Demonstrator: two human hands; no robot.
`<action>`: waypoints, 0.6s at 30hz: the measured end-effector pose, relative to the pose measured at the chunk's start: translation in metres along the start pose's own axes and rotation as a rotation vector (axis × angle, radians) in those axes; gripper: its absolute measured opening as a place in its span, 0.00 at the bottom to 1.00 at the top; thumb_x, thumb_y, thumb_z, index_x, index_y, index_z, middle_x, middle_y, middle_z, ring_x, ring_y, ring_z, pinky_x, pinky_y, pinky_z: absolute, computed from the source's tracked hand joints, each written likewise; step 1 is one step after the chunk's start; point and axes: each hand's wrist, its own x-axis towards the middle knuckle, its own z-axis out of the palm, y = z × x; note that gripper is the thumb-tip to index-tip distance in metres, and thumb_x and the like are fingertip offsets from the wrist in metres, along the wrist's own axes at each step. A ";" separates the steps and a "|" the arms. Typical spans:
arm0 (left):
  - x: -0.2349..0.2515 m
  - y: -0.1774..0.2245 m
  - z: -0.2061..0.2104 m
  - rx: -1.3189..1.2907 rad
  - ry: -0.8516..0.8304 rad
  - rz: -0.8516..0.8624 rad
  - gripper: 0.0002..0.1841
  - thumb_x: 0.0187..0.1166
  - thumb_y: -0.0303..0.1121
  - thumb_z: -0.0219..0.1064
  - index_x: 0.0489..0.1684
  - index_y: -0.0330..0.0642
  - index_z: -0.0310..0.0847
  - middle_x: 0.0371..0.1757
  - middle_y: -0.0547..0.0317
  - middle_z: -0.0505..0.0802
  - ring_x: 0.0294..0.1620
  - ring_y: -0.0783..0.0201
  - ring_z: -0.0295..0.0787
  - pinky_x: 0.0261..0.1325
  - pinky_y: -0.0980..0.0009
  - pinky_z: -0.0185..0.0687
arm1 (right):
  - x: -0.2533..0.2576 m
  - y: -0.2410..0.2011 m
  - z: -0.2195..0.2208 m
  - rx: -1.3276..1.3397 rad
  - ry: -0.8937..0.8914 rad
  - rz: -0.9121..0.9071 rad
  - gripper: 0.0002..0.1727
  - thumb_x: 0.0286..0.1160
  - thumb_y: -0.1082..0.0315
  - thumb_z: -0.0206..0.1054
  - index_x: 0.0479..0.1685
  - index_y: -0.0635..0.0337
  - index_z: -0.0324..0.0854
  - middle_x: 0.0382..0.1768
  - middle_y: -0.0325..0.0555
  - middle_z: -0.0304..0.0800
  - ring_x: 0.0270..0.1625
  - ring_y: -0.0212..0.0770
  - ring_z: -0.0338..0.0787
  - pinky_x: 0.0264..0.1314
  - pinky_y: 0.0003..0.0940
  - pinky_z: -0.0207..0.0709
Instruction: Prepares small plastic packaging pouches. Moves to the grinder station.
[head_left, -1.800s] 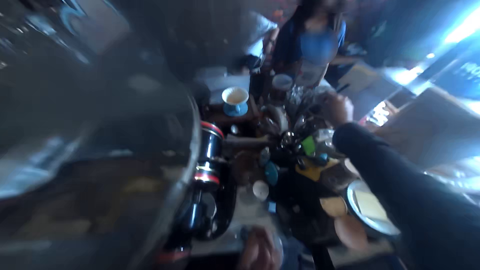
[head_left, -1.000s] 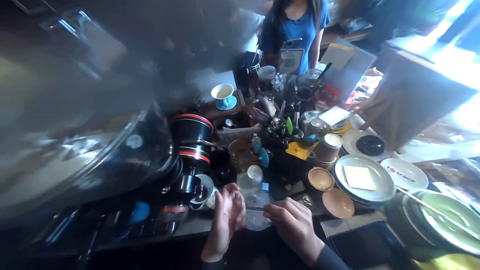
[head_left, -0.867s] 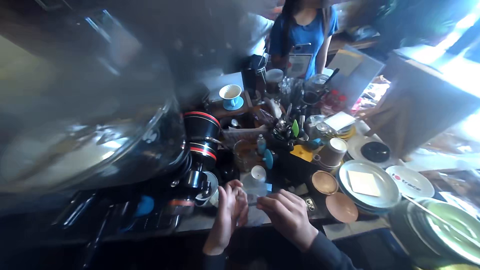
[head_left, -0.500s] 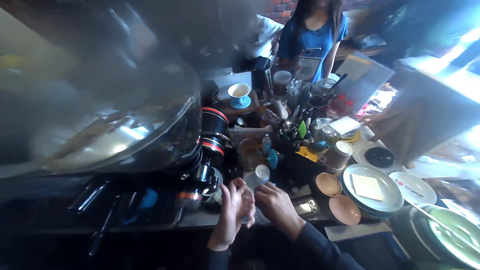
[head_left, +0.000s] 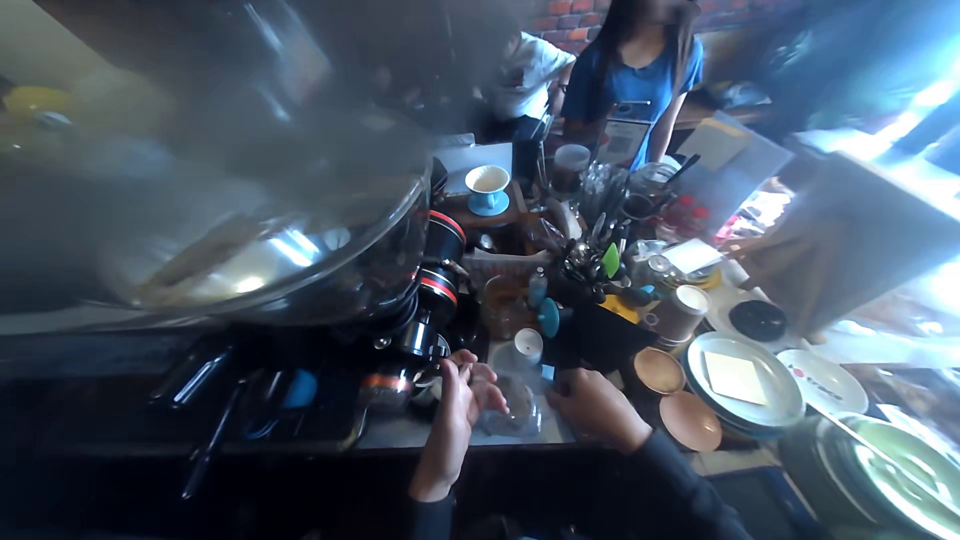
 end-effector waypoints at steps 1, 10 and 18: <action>-0.002 0.001 0.001 0.011 0.001 -0.003 0.40 0.81 0.74 0.34 0.64 0.43 0.59 0.46 0.58 0.89 0.31 0.62 0.91 0.40 0.64 0.94 | 0.002 0.003 -0.007 0.079 -0.056 -0.073 0.22 0.79 0.48 0.65 0.40 0.59 0.90 0.37 0.51 0.92 0.43 0.50 0.91 0.49 0.58 0.81; -0.019 0.022 0.022 0.203 -0.157 -0.059 0.64 0.65 0.86 0.39 0.84 0.28 0.47 0.72 0.42 0.86 0.72 0.55 0.86 0.76 0.56 0.82 | -0.018 -0.035 0.033 0.889 -0.179 -0.502 0.22 0.90 0.51 0.55 0.61 0.62 0.80 0.48 0.39 0.92 0.54 0.30 0.90 0.65 0.35 0.83; -0.064 0.027 0.038 0.665 0.225 0.374 0.15 0.91 0.35 0.54 0.55 0.32 0.83 0.35 0.62 0.97 0.33 0.73 0.95 0.35 0.72 0.93 | -0.051 -0.037 0.018 0.516 -0.104 -0.742 0.21 0.77 0.48 0.73 0.42 0.60 0.85 0.20 0.34 0.81 0.22 0.28 0.78 0.28 0.28 0.75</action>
